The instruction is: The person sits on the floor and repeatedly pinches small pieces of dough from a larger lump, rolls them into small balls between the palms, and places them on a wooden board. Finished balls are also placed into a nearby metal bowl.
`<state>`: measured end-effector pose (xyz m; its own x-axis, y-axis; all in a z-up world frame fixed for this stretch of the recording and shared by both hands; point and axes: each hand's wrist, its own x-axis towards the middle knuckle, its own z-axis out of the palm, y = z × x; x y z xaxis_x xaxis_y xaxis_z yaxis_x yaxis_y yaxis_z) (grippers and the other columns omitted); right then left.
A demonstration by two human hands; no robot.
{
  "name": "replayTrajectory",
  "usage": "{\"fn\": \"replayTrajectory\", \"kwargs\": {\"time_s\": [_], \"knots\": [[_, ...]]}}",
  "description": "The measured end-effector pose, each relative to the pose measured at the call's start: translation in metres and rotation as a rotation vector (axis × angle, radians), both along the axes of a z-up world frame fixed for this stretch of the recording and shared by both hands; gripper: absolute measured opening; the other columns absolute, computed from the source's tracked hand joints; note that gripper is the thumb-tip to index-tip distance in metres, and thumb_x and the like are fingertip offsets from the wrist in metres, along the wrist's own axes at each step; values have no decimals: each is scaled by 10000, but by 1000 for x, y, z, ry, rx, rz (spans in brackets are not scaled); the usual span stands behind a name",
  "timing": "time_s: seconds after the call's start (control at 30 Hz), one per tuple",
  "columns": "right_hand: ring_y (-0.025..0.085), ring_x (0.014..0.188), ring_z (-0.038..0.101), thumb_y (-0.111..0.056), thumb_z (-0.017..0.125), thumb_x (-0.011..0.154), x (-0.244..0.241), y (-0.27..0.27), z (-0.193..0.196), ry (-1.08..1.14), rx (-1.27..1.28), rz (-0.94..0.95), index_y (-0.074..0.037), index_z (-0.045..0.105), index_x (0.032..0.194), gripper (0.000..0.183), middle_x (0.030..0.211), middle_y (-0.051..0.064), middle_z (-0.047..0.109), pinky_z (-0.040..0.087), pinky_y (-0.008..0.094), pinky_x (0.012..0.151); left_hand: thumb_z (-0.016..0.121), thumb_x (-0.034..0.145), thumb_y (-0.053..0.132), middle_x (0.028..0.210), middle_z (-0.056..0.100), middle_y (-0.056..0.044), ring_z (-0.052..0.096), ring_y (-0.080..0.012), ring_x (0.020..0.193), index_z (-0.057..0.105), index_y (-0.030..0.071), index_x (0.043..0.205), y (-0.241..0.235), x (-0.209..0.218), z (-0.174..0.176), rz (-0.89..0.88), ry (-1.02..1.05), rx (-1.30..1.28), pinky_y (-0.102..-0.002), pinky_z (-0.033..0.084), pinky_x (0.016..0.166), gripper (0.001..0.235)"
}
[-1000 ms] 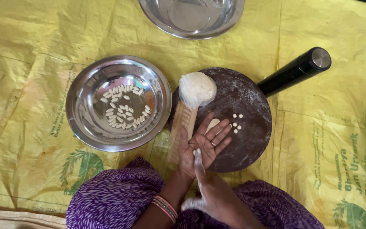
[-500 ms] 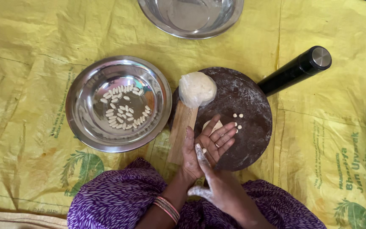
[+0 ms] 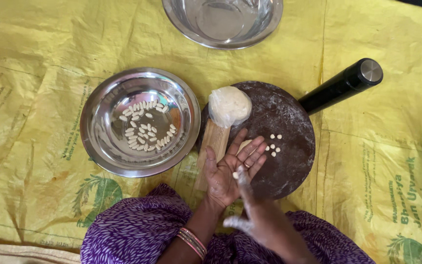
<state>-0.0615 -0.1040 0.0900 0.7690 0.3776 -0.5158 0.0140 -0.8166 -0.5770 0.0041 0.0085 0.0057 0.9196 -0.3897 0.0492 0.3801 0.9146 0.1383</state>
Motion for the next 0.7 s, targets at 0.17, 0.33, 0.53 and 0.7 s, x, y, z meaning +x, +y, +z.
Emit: {"fn": "replayTrajectory", "kwargs": {"time_s": [0.17,0.33,0.53,0.7], "knots": [[305,735,722,-426,786,863,-6,17,1,203,-111,8,-51,-200,1597,1285,859,198,711,634,341,750,331,914,851,1600,418,-243,422,-333,1485,198,128,1677,-3,-3,-3,-53,15,-66,-476,290,1278,1060],[493,975,700,-563,796,696,-4,-2,-14,-748,-79,183,53,-59,1600,1388,1192,431,612,590,480,862,339,904,870,1609,414,-241,419,-333,1491,211,101,1677,-4,-4,-2,-34,-3,-53,-457,286,1281,1098],[320,887,774,-199,760,834,-16,-4,-18,67,-70,49,-133,-59,1645,1154,1246,251,647,651,407,842,330,880,873,1594,444,-223,424,-314,1485,224,105,1659,2,-1,2,19,68,-75,-452,295,1276,1099],[304,808,744,-276,841,790,-2,-13,-1,-64,182,-114,-134,-78,1648,1265,1340,266,611,641,408,775,313,883,886,1586,437,-232,422,-322,1488,229,93,1666,2,-1,5,19,32,-52,-462,297,1280,1118]]}}
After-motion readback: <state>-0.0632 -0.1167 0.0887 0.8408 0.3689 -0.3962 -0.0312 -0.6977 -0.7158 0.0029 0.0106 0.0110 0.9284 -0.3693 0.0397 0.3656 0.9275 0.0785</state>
